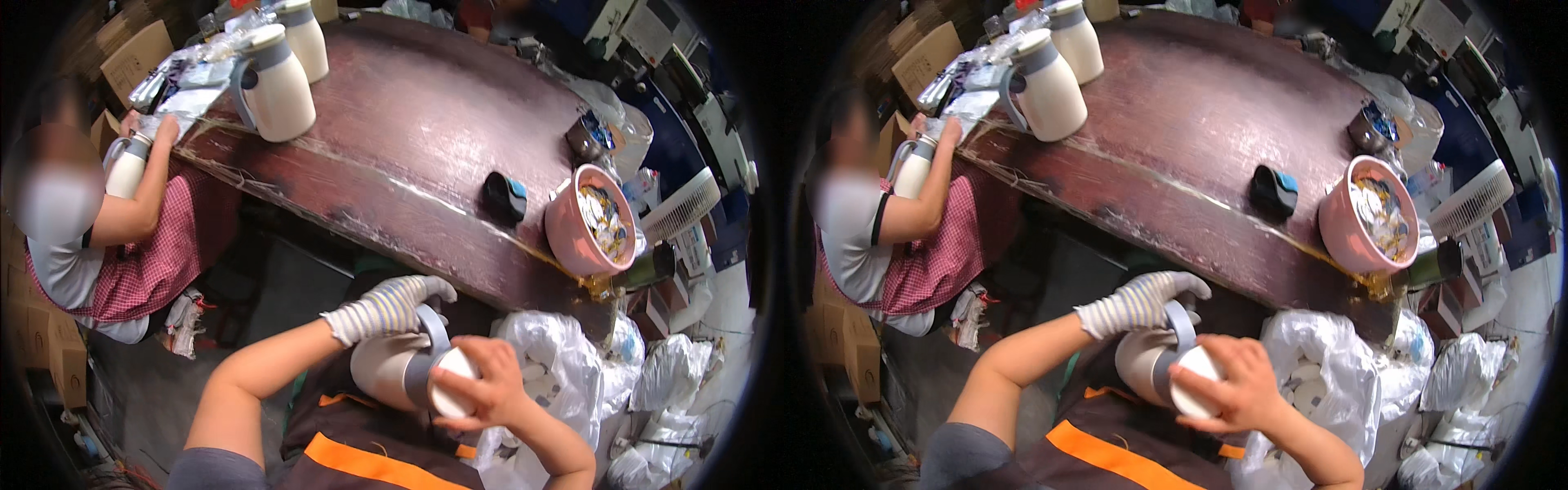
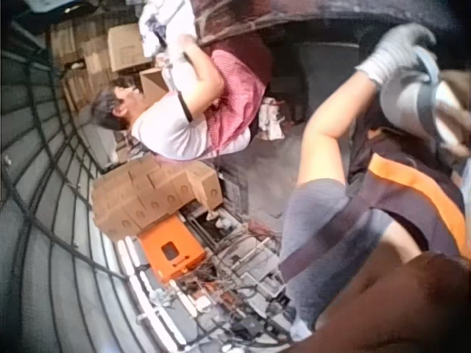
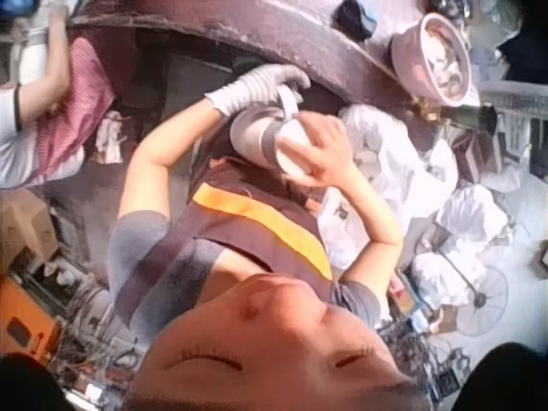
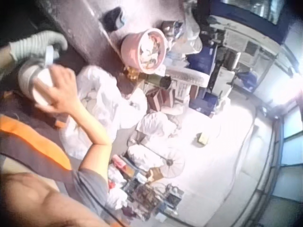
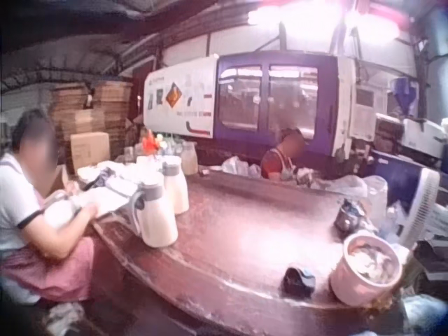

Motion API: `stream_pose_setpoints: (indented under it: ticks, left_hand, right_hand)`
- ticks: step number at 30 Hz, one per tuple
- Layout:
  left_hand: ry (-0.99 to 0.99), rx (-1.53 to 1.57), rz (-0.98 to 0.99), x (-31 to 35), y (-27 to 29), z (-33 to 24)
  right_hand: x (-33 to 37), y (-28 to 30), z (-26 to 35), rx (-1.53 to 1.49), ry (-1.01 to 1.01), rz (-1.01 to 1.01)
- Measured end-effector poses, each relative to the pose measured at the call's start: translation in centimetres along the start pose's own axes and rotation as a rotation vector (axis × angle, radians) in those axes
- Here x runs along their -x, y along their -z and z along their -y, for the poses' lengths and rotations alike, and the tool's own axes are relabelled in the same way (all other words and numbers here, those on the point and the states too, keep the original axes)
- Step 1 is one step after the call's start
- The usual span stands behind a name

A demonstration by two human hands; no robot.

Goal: The person assembles white kettles by inserting a filter, placing a lid, and securing a rubber band around the neck. They repeat this process for multiple kettles, placing each completed unit on the table.

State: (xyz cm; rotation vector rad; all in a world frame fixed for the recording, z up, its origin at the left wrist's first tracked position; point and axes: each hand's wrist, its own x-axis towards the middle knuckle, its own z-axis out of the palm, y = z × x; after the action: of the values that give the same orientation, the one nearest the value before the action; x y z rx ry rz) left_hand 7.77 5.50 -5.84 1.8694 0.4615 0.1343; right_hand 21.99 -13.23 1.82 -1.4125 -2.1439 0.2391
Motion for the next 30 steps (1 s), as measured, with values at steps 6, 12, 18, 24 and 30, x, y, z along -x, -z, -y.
stream_pose_setpoints:
  ticks: [6, 12, 18, 24, 30]
  left_hand:
    - [0.118, 0.383, 0.093, -1.3, -3.1, 2.0]
    - [-0.116, -0.373, -0.04, 4.6, -3.9, -5.2]
    - [-0.042, -0.103, -0.037, 3.5, -4.1, -2.9]
    - [-0.06, 0.373, -0.056, -0.2, -2.4, 2.9]
    - [0.175, 0.014, 0.009, 0.4, -1.8, 0.5]
  right_hand:
    - [-0.2, 0.7, 0.4, -0.038, 0.092, 0.093]
    - [3.6, -2.1, -3.9, -0.207, -0.784, -0.148]
    - [3.3, -0.3, -3.9, -0.295, -0.638, 0.023]
    - [0.5, 0.9, 1.0, -0.099, 0.071, 0.193]
    - [1.4, -0.4, -0.9, -0.106, 0.11, -0.043]
